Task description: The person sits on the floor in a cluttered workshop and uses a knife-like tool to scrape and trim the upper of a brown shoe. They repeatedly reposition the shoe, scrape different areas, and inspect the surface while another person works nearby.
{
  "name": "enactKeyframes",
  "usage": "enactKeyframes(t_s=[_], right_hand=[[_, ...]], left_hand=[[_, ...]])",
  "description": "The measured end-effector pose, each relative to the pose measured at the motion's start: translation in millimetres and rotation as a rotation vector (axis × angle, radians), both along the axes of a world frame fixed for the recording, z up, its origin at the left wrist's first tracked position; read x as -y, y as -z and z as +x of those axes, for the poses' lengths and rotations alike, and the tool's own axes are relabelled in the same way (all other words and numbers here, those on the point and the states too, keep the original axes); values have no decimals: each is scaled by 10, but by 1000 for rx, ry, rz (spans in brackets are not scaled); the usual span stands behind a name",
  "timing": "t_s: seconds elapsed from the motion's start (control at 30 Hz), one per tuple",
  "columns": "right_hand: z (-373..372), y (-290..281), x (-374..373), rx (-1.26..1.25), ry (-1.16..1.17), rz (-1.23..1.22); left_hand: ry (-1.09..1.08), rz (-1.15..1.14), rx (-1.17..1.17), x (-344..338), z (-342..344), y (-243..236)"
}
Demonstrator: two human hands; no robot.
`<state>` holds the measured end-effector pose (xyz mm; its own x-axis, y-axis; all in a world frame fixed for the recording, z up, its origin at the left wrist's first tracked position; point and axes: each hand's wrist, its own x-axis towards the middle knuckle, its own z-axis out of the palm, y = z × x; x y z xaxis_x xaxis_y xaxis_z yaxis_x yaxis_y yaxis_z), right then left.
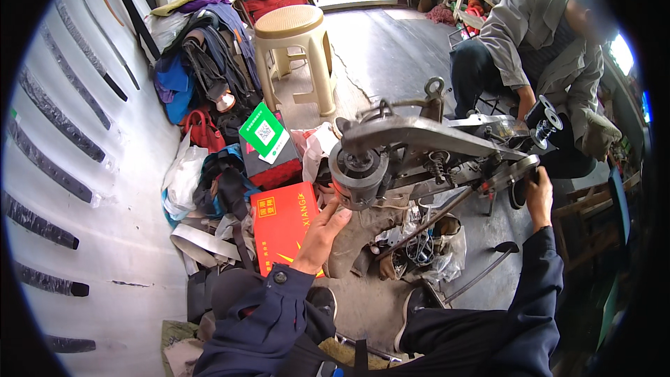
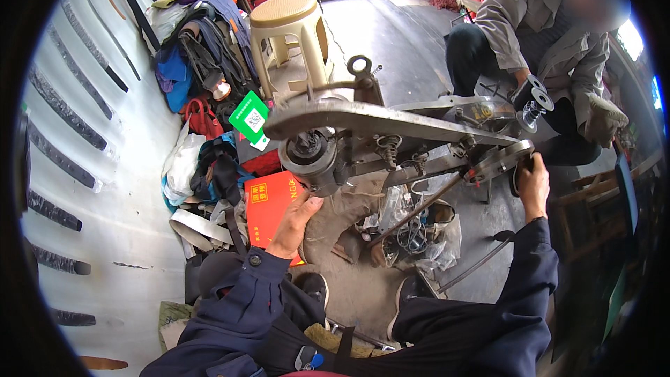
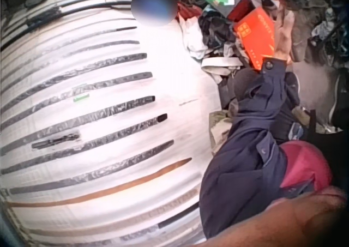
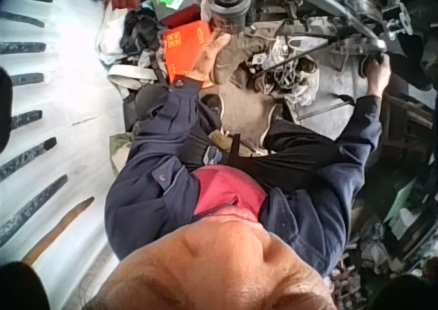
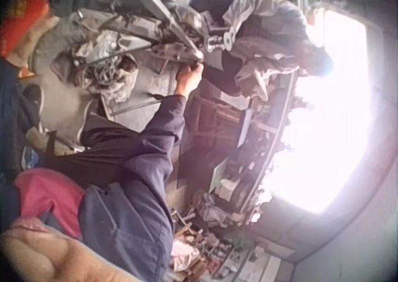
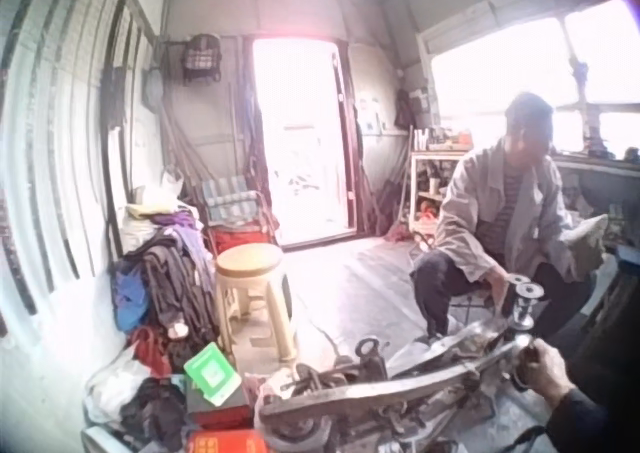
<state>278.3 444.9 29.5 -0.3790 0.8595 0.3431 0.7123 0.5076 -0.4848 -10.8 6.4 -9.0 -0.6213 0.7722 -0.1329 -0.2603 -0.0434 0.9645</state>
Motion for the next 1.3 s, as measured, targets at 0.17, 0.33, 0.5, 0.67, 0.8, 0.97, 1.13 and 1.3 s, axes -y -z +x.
enactKeyframes(t_s=[0.17, 0.33, 0.5, 0.67, 0.8, 0.97, 1.13, 1.3], right_hand=[[-64, 609, 203, 310, -24, -289], [-328, 126, 921, 28, -388, -723], [-129, -480, 576, -224, -342, -179], [78, 169, -33, 12, -9, -22], [-16, 738, 214, 215, -110, -421], [-255, 643, 693, 96, -253, -661], [-368, 425, 860, 73, -231, -717], [-362, 454, 846, 58, -240, -715]], left_hand=[[56, 43, 118, 14, -36, -88], [116, 37, 104, 18, -106, -100], [158, 35, 90, 26, -166, -120], [171, 48, 90, 35, -172, -167], [28, -6, -97, 25, -114, -192], [-255, 176, -484, -79, -78, -260], [-352, 171, -593, -71, -128, -293], [-249, 116, -483, 83, -130, -134]])
